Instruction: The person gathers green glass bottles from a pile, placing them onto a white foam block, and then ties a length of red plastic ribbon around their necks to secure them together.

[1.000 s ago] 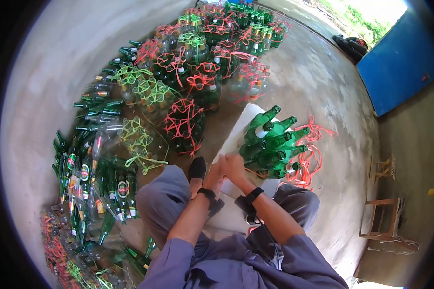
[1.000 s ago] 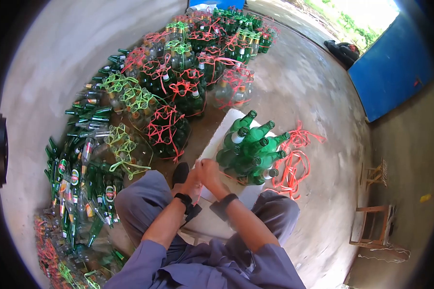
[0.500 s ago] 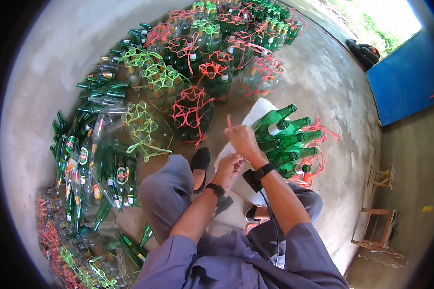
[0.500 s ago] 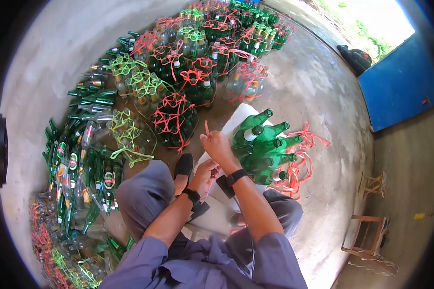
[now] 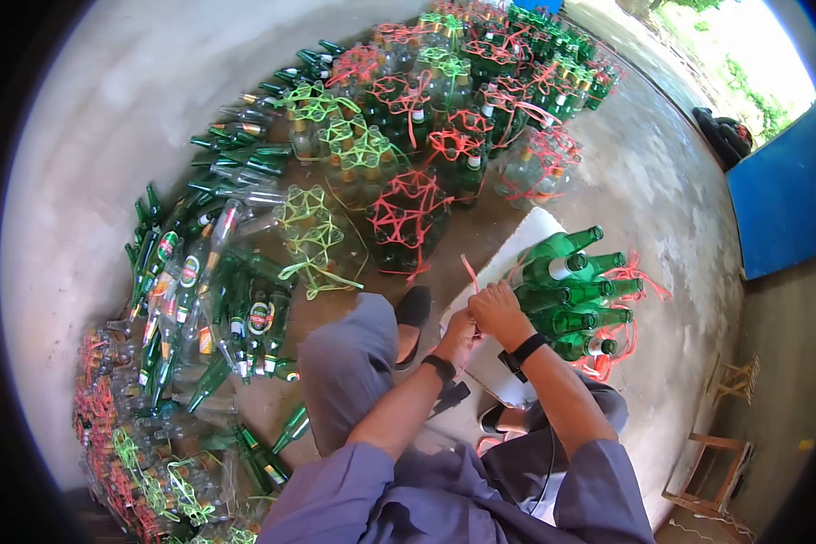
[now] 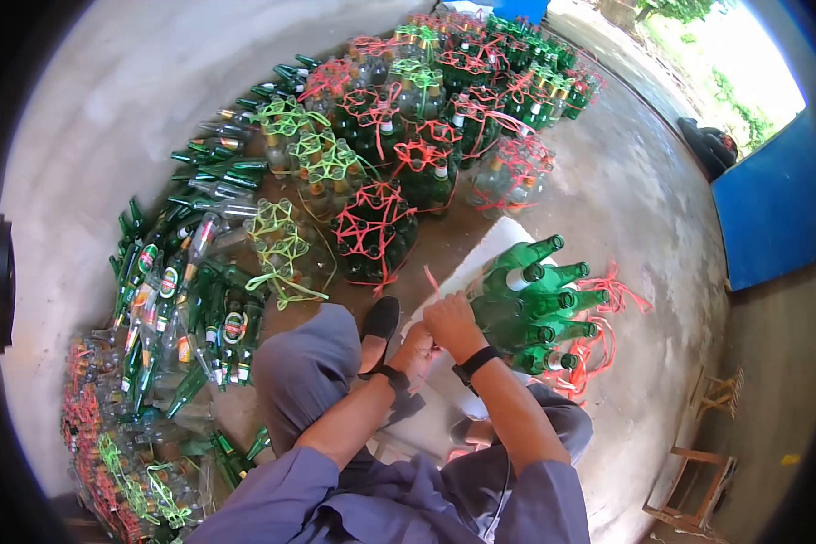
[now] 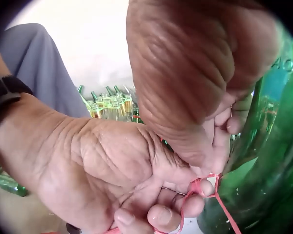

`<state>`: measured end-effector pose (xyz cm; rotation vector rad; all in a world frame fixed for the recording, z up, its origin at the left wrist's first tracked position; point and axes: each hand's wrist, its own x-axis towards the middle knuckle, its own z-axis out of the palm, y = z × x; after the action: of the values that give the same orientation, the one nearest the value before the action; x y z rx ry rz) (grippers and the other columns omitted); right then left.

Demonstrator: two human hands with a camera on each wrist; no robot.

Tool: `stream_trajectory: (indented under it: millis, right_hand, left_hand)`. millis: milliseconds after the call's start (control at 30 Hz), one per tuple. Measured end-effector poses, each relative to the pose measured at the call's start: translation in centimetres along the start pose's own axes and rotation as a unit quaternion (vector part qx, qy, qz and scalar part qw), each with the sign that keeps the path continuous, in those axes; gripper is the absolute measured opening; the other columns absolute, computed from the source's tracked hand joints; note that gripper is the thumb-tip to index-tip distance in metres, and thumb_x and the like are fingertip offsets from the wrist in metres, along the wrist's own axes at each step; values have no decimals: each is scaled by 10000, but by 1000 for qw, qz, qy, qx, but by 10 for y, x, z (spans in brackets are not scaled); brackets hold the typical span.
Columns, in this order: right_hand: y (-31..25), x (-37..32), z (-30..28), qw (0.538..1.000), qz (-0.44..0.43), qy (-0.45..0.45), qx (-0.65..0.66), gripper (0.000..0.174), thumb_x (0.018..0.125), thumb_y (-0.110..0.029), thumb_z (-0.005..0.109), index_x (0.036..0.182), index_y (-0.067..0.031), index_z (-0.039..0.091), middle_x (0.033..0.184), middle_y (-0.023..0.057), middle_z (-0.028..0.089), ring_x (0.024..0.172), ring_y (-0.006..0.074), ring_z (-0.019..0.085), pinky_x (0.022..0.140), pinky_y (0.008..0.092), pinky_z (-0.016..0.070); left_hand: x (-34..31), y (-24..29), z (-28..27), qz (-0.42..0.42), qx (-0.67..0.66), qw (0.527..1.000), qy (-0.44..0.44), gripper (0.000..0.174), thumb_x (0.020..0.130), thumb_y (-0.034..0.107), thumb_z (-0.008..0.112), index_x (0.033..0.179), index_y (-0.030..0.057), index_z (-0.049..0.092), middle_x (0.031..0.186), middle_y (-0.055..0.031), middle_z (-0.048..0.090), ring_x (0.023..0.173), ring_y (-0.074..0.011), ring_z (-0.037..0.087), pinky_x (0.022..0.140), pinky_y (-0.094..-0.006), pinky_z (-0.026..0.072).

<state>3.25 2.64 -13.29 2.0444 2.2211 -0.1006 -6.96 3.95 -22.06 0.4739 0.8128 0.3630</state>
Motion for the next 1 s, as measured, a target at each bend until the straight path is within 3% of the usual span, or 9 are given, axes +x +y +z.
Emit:
stream_trajectory:
  millis: [67,200,267,433,567,833,1000]
  right_hand:
    - [1,-2,8,998,-18,37,-44,88,776,-199,653,742,-122,680,783,92,663,927,289,630,935,450,447]
    - [1,0,8,998,-33,21,-46,96,783,-214,665,766,-130,710,818,98,684,979,296,617,987,476,418]
    - [1,2,1,995,-31,-59,-71,123,790,-246,677,784,-141,742,852,100,707,988,293,614,1010,512,392]
    - [0,5,-4,992,-30,-54,-110,166,797,-306,696,761,-165,776,798,75,713,981,257,615,902,462,385]
    - [-1,7,-8,991,-38,-59,-110,187,798,-332,701,781,-164,782,783,73,710,968,252,611,908,462,384]
    - [-3,7,-16,986,-22,-88,-142,215,797,-352,719,867,-166,803,1049,51,666,1096,240,564,977,482,382]
    - [-3,5,-3,985,-20,-77,-153,198,809,-328,707,887,-172,800,1051,48,666,1096,252,568,1012,514,381]
  left_hand:
    - [0,-3,-1,10,-10,1000,-8,142,925,329,639,856,206,627,705,83,544,606,-44,490,563,-228,355]
    - [-16,1,5,79,-12,996,-25,168,923,363,657,846,218,625,710,89,555,608,-40,490,560,-229,350]
    - [-15,1,9,61,-5,998,1,175,921,374,664,835,227,626,700,95,553,605,-38,485,557,-232,342]
    - [-6,-3,3,49,8,999,-6,196,925,347,668,797,210,614,669,77,544,572,-50,475,519,-240,316]
    - [-1,-6,2,39,10,999,-7,191,929,303,669,802,169,622,634,55,530,537,-68,475,483,-240,300]
    - [9,-15,-6,56,2,997,-49,138,928,259,678,871,135,656,686,44,572,558,-69,501,476,-235,307]
    - [-12,6,13,66,-28,997,-5,69,896,135,710,936,110,659,740,50,584,610,-62,530,505,-233,357]
